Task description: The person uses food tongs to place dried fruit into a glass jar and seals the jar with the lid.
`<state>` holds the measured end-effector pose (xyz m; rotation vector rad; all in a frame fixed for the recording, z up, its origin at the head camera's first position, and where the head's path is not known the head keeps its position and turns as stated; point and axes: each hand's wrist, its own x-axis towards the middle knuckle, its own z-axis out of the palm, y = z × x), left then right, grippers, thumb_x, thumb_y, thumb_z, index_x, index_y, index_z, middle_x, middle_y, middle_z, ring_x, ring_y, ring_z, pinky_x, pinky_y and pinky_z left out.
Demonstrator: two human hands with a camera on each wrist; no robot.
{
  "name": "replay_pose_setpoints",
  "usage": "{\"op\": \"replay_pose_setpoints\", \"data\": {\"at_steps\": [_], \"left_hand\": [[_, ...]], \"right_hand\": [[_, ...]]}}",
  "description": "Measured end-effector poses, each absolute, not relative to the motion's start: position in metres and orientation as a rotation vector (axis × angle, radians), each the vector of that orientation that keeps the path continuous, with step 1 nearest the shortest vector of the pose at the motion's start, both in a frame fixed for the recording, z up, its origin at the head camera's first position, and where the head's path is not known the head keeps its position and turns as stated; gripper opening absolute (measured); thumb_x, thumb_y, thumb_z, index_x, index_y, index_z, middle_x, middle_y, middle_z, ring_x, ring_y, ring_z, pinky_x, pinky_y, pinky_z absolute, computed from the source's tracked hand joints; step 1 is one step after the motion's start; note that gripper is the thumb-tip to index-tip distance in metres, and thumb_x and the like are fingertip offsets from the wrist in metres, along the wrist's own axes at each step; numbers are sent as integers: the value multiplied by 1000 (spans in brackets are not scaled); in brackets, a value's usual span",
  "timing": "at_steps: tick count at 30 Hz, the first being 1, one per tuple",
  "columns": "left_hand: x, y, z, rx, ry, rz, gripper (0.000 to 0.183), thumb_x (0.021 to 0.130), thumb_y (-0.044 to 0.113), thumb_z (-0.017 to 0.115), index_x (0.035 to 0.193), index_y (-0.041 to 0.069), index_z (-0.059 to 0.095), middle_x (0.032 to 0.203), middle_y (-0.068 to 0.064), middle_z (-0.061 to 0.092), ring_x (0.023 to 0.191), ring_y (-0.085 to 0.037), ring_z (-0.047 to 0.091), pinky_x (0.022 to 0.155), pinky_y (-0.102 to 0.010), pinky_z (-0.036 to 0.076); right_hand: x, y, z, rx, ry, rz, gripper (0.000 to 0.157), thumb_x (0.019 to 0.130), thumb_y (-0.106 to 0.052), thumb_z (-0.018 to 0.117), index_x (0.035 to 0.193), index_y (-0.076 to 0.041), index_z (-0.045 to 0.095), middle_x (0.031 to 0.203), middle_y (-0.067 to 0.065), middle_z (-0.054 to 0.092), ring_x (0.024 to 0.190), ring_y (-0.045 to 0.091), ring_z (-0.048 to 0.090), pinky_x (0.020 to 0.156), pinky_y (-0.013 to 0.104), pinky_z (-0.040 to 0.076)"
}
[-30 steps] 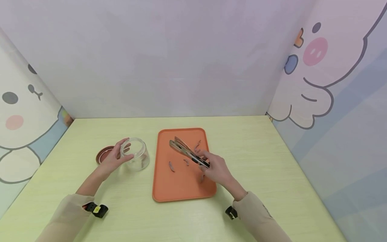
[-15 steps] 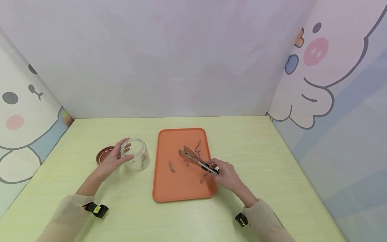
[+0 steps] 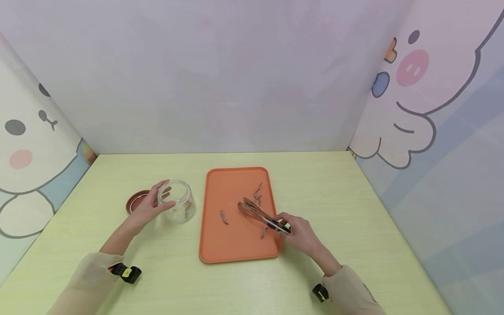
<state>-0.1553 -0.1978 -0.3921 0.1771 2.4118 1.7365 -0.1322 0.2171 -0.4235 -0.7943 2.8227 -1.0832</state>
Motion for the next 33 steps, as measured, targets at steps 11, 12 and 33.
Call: {"op": "replay_pose_setpoints", "data": {"at_steps": [11,12,33], "left_hand": [[-149,-194,-383,169,2421,1722,74,85,22,60,139,5,12,138,-26,20,126,-40,15,96,-54,21],[-150,-194,-384,169,2422,1722,74,85,21,60,139,5,12,138,-26,20,126,-40,15,96,-54,21],[-151,-194,-384,166,2418,1725,74,85,21,60,139,6,12,137,-27,20,126,-41,15,96,-54,21]], "right_hand": [[-129,216,-426,-812,2791,-1089,34,76,5,63,103,-13,59,85,5,62,46,3,46,42,22,40],[-128,216,-426,-816,2790,-1089,34,75,6,63,103,-13,58,85,5,62,46,3,46,42,22,39],[-123,216,-427,-786,2791,-1112,31,73,7,63,97,-13,60,82,4,61,48,3,48,43,22,40]]}}
